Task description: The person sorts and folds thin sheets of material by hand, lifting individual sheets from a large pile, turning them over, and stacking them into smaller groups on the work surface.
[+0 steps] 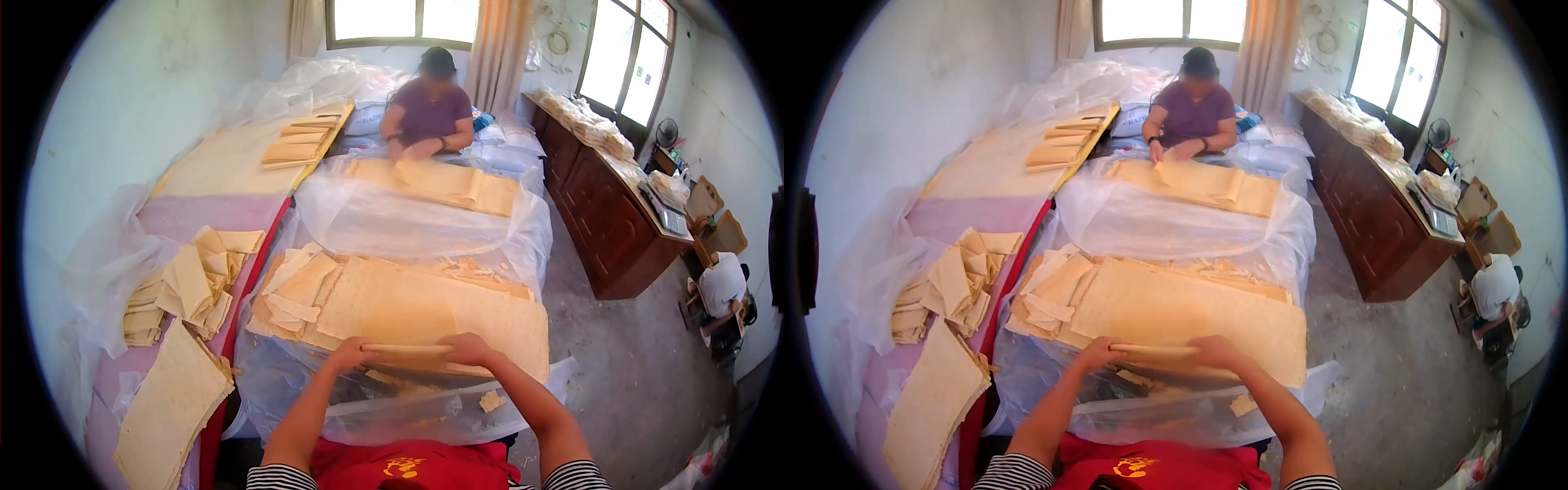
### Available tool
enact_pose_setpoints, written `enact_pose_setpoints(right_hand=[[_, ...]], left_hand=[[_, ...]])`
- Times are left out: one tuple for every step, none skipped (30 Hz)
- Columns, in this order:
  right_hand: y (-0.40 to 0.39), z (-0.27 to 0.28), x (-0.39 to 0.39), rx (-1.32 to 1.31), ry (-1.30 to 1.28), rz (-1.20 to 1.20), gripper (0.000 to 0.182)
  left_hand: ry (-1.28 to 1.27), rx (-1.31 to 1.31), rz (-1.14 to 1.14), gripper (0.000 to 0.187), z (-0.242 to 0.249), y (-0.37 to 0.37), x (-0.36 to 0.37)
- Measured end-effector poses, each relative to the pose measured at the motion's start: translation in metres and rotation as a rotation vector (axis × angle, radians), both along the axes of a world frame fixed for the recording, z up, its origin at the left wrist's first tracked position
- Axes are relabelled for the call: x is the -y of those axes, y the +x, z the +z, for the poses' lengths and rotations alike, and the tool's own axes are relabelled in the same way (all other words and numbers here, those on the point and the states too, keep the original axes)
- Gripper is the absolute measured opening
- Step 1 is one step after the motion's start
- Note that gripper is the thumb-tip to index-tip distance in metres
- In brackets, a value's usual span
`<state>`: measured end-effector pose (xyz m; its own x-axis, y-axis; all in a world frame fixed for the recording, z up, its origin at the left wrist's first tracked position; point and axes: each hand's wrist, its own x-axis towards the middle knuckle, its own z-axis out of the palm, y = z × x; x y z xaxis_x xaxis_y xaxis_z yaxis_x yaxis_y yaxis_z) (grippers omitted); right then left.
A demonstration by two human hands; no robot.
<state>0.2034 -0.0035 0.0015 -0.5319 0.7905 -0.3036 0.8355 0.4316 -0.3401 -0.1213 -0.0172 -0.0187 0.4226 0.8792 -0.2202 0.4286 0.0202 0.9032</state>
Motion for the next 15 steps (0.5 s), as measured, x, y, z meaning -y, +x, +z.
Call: enact_pose_setpoints(right_hand=[[0.014, -0.014, -0.006, -0.316, -0.107, -0.129, 0.036], [0.018, -0.014, -0.008, -0.631, -0.214, -0.256, 0.037], [0.02, -0.016, -0.01, -0.629, -0.209, -0.25, 0.037], [0.023, -0.018, -0.009, -0.808, -0.351, -0.388, 0.037], [0.024, -0.018, -0.007, -0.985, -0.495, -0.528, 0.037], [0.023, -0.026, -0.007, -0.982, -0.495, -0.528, 0.037], [0.02, -0.04, -0.007, -1.066, -0.454, -0.559, 0.035], [0.018, -0.052, -0.01, -1.149, -0.414, -0.59, 0.033], [0.017, -0.066, -0.016, -1.146, -0.42, -0.592, 0.033], [0.016, -0.08, -0.023, -1.069, -0.334, -0.643, 0.032], [0.012, -0.083, -0.025, -0.992, -0.247, -0.69, 0.031], [0.01, -0.086, -0.027, -0.993, -0.25, -0.69, 0.031], [0.006, -0.088, -0.031, -0.838, -0.103, -0.732, 0.029], [0.0, -0.084, -0.033, -0.681, 0.041, -0.768, 0.028], [-0.005, -0.079, -0.033, -0.682, 0.041, -0.768, 0.028]], left_hand=[[-0.059, 0.09, 0.023, 0.021, -0.017, -0.008, -0.012], [-0.115, 0.181, 0.046, 0.02, -0.02, -0.011, -0.018], [-0.109, 0.184, 0.05, 0.02, -0.024, -0.012, -0.021], [-0.155, 0.233, 0.106, 0.02, -0.029, -0.011, -0.023], [-0.201, 0.284, 0.161, 0.02, -0.03, -0.009, -0.025], [-0.201, 0.286, 0.162, 0.02, -0.025, -0.004, -0.024], [-0.183, 0.294, 0.257, 0.022, -0.021, 0.003, -0.022], [-0.166, 0.302, 0.353, 0.024, -0.019, 0.008, -0.021], [-0.172, 0.302, 0.356, 0.024, -0.026, 0.011, -0.024], [-0.002, 0.22, 0.386, 0.024, -0.039, 0.012, -0.029], [0.17, 0.137, 0.411, 0.025, -0.046, 0.014, -0.034], [0.17, 0.135, 0.412, 0.025, -0.053, 0.016, -0.037], [0.17, 0.09, 0.463, 0.026, -0.06, 0.017, -0.04], [0.17, 0.046, 0.514, 0.027, -0.061, 0.019, -0.041], [0.17, 0.045, 0.515, 0.027, -0.063, 0.021, -0.042]])
